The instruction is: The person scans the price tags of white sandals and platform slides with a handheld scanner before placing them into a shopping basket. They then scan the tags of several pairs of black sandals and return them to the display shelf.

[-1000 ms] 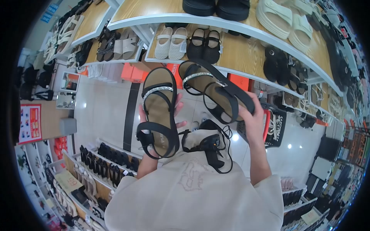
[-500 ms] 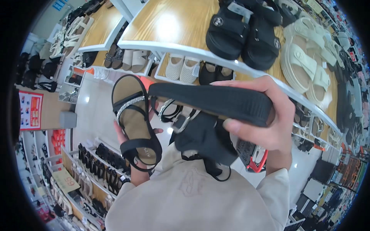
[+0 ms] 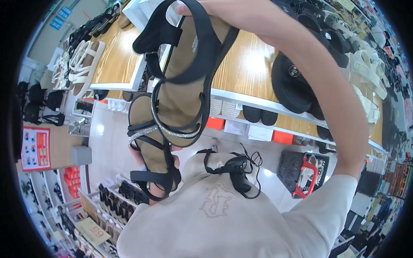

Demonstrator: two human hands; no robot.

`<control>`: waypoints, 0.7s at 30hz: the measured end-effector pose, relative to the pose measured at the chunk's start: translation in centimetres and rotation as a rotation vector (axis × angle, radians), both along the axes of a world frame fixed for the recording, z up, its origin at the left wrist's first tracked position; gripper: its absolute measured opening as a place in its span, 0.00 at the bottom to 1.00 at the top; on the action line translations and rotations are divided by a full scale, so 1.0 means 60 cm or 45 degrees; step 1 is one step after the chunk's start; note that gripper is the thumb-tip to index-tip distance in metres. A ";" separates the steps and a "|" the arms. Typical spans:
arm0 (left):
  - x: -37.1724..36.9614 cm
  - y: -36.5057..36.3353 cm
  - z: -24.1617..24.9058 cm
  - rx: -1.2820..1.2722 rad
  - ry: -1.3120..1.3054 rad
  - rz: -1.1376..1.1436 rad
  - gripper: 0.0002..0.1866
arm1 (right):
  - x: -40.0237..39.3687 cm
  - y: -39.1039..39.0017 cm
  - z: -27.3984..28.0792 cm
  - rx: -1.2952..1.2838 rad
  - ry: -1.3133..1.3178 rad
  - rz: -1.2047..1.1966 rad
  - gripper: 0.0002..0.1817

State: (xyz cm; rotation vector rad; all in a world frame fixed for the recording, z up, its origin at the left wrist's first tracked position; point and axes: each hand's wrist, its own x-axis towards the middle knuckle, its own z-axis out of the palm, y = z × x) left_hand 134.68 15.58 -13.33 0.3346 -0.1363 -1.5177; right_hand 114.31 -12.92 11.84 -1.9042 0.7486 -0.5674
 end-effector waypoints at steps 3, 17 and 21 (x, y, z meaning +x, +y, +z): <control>0.021 -0.019 -0.002 -0.068 0.104 -0.092 0.61 | 0.050 -0.059 -0.051 -0.093 0.067 -0.165 0.20; 0.083 -0.119 0.041 -0.303 0.103 -0.205 0.62 | 0.097 -0.160 -0.176 0.009 -0.167 -0.719 0.18; 0.122 -0.132 0.042 0.016 -0.124 -0.490 0.62 | 0.054 -0.026 -0.140 -0.684 -0.124 -0.434 0.15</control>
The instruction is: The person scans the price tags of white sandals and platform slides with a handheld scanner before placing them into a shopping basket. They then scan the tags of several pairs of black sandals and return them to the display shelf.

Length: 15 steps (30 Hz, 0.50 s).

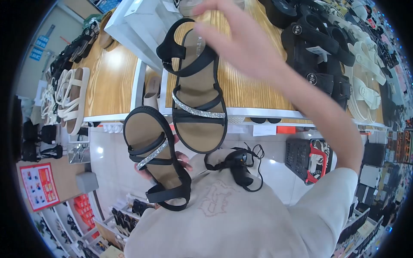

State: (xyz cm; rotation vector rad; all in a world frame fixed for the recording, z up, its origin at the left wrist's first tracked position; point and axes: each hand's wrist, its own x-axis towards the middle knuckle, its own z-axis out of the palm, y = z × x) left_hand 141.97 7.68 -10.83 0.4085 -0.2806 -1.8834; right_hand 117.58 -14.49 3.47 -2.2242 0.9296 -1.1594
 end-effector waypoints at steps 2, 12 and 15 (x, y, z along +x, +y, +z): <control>-0.004 -0.004 -0.007 -0.177 -0.039 0.040 0.62 | -0.024 0.088 0.007 -0.058 0.193 0.271 0.16; 0.027 -0.041 -0.038 -0.386 0.449 0.209 0.56 | -0.037 0.183 -0.070 -0.313 0.545 0.336 0.35; 0.031 -0.041 -0.033 -0.377 0.487 0.202 0.56 | -0.025 0.160 -0.056 -0.323 0.555 0.290 0.34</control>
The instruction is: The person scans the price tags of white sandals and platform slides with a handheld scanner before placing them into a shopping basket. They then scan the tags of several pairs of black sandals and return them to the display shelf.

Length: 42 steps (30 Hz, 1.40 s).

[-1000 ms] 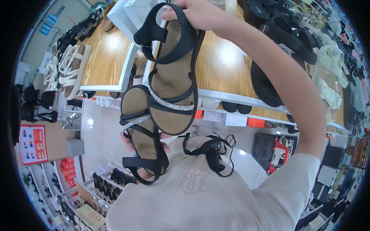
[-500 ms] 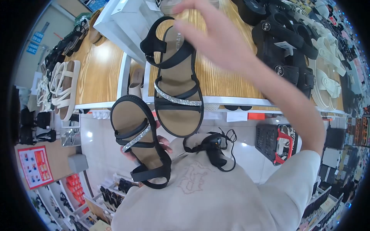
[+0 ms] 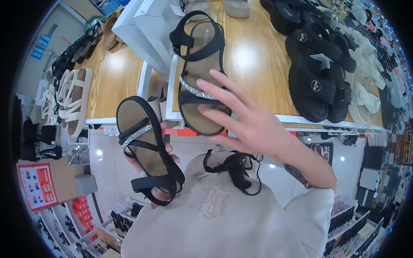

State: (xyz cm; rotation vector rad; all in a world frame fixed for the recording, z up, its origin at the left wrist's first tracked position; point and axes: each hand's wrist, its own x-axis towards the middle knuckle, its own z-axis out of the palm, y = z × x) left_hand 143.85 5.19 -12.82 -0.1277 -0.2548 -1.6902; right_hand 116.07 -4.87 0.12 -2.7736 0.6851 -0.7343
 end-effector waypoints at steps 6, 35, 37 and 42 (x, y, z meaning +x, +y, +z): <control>-0.007 0.024 -0.001 0.062 -0.091 0.078 0.56 | 0.001 -0.035 -0.004 0.058 -0.027 0.013 0.33; -0.268 0.086 -0.048 0.019 -0.574 0.934 0.48 | -0.264 0.172 -0.096 1.000 -1.030 -0.522 0.27; -0.245 0.087 -0.037 0.015 -0.645 0.817 0.45 | -0.289 0.164 -0.086 0.888 -1.139 -0.497 0.26; -0.255 0.102 -0.028 0.079 -1.213 0.698 0.28 | -0.309 0.156 -0.025 0.950 -1.215 -0.639 0.24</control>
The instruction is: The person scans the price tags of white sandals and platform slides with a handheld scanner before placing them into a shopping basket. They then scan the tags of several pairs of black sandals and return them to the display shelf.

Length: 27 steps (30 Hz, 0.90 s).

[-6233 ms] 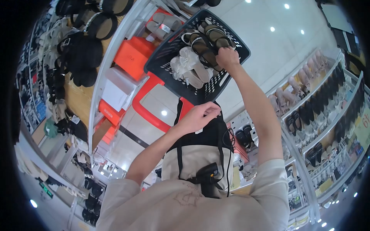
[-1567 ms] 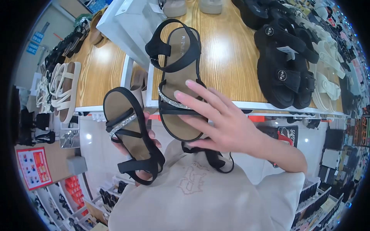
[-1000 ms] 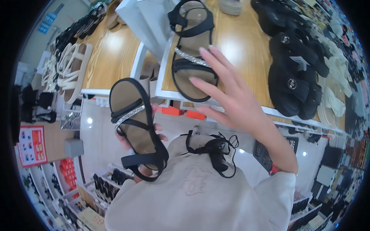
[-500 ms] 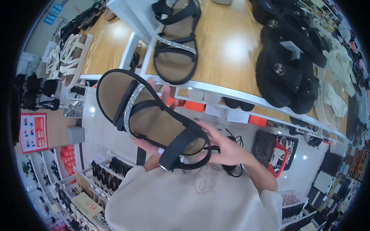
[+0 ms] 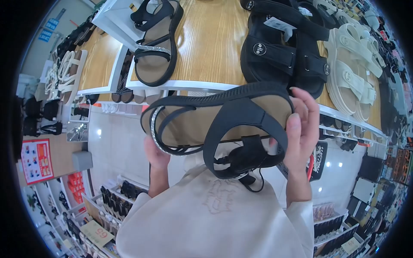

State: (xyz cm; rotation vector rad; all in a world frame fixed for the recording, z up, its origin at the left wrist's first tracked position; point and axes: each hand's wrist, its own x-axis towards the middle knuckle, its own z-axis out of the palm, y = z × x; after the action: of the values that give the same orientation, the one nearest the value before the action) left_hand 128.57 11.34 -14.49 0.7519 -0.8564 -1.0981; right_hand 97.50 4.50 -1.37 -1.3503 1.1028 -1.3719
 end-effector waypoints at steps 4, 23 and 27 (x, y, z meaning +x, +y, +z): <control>0.020 0.008 0.031 0.065 -0.370 -0.577 0.27 | -0.004 -0.044 0.028 -0.214 0.127 -0.092 0.23; -0.076 -0.069 0.086 0.123 0.050 -0.505 0.23 | 0.111 -0.093 0.028 -0.148 -0.259 0.345 0.34; -0.085 -0.095 0.120 0.222 0.014 -0.492 0.24 | 0.126 -0.093 -0.005 -0.133 0.010 0.404 0.38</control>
State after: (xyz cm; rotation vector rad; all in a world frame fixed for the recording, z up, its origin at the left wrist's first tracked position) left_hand 123.45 5.66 -7.28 0.7401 -0.9276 -1.5348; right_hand 105.05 -1.05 -1.64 -1.5332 0.7895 -1.2028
